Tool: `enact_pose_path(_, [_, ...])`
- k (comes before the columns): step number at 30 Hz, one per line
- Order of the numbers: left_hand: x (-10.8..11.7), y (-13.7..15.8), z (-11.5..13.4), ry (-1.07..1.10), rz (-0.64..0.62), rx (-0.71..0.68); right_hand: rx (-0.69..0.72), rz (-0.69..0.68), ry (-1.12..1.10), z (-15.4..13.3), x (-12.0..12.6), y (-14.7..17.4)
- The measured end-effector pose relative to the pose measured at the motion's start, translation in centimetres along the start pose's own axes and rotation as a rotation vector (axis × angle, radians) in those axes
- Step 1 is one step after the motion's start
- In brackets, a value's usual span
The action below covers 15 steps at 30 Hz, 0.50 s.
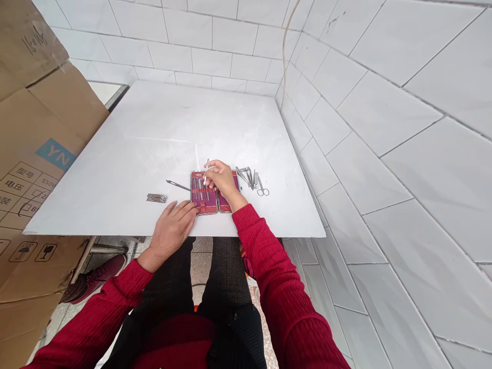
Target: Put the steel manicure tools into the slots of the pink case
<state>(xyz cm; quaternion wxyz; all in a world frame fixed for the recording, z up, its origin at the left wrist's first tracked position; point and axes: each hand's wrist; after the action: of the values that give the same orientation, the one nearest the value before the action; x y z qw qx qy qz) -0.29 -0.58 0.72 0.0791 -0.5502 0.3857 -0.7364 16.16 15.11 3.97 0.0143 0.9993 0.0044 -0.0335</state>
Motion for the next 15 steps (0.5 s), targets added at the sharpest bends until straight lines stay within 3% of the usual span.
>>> enact_pose_path(15, [0.20,-0.25,0.06,-0.004,-0.005,-0.010,0.019,0.003,-0.054,-0.04,0.57,0.08])
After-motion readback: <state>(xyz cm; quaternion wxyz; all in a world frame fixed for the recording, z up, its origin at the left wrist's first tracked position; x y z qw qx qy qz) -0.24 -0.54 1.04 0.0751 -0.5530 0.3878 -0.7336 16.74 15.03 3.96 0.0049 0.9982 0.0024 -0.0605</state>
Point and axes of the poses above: each hand's wrist, its own y-axis away from the middle knuckle, its own x-axis out of the back of the hand, z = x × y, and after that the axes turned 14 degrees about z, right-handed
